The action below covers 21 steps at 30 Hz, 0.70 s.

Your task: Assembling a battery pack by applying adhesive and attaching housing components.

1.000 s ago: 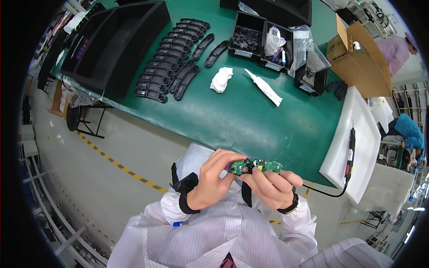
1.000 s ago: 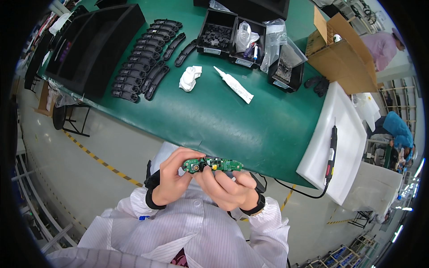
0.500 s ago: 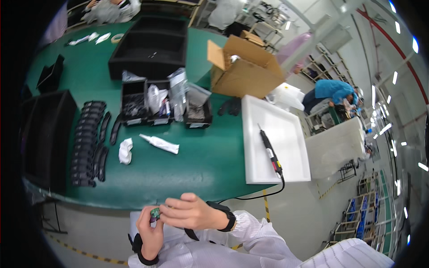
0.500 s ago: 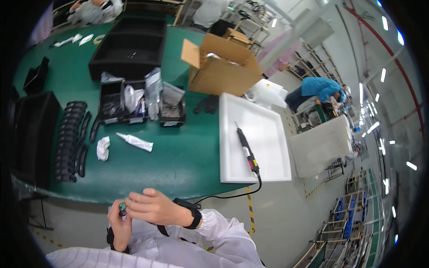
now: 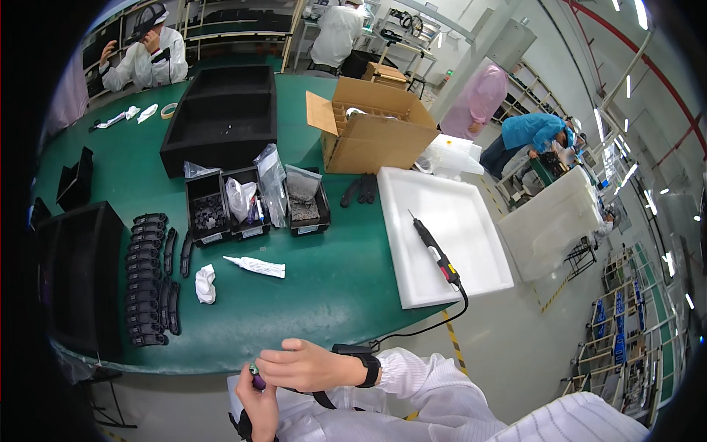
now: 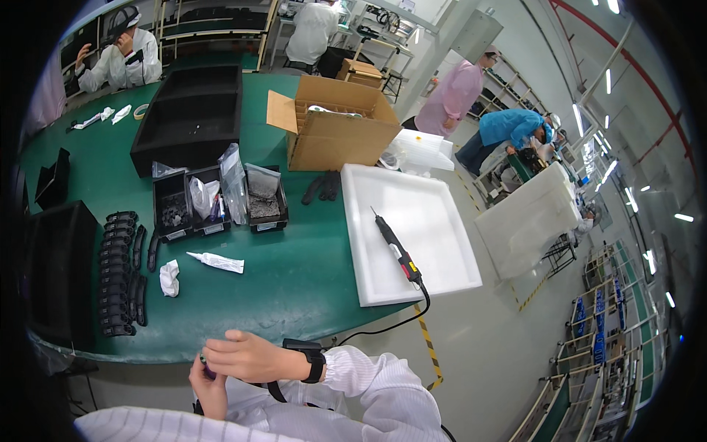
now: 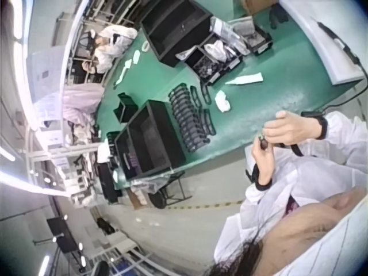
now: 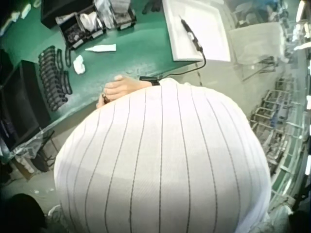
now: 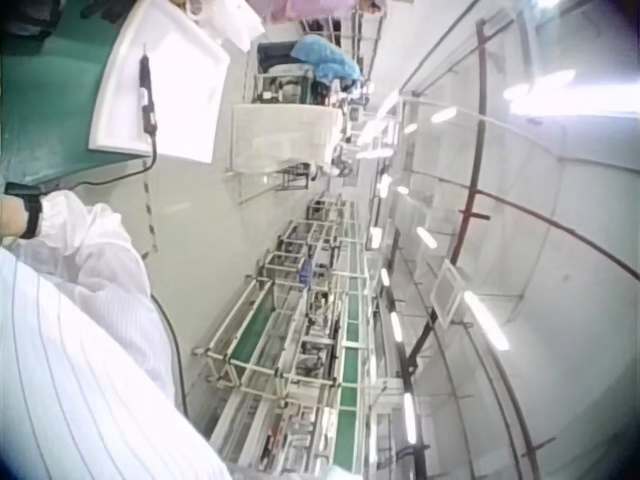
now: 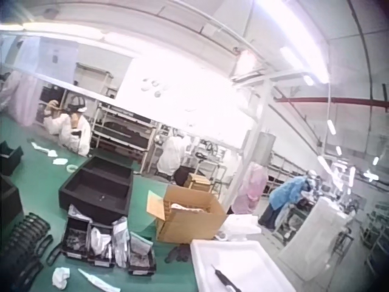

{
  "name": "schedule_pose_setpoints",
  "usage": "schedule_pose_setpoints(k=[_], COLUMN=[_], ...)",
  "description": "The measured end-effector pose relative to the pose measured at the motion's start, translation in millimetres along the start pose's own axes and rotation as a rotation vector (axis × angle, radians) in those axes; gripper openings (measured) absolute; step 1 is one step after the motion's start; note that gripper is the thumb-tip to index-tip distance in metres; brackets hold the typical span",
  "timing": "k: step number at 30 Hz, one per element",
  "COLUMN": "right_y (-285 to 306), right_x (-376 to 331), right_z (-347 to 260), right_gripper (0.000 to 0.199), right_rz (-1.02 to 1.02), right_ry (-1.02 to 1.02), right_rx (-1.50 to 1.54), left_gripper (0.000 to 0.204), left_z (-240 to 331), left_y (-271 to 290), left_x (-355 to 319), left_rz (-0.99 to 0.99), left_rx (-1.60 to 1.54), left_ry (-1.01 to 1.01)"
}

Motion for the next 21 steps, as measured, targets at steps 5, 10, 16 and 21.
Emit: schedule_pose_setpoints(k=[5,10,16,21], right_y=[-9.2,-10.3,-10.5,-9.1], right_x=[7.2,-1.7,-11.8,-9.4], right_z=[-2.0,-7.1,-19.0,-23.7], right_gripper=[0.018,0.019,0.027,0.050], right_rz=[-0.162,-0.115,0.158,0.093], right_ry=[-0.028,-0.069,-0.102,-0.143], right_rx=[0.201,0.012,-0.070,-0.120], left_gripper=[0.022,0.017,0.010,0.014], left_z=[-2.6,7.7,9.6,11.2], left_y=[3.6,3.0,10.3,20.3], left_x=[-8.7,-6.9,-5.0,-5.0], left_rz=[-0.070,-0.029,0.058,0.125], left_rx=[-0.094,-0.007,0.025,-0.058], left_ry=[0.142,0.061,0.027,0.077])
Point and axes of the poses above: each hand's wrist, its own x-axis towards the middle knuckle, its own y-axis out of the back of the hand, z = x × y, the point moved 6 cm from there along x, towards the middle knuckle, and after that the axes turned 1 degree about -y, right-handed, at the moved point
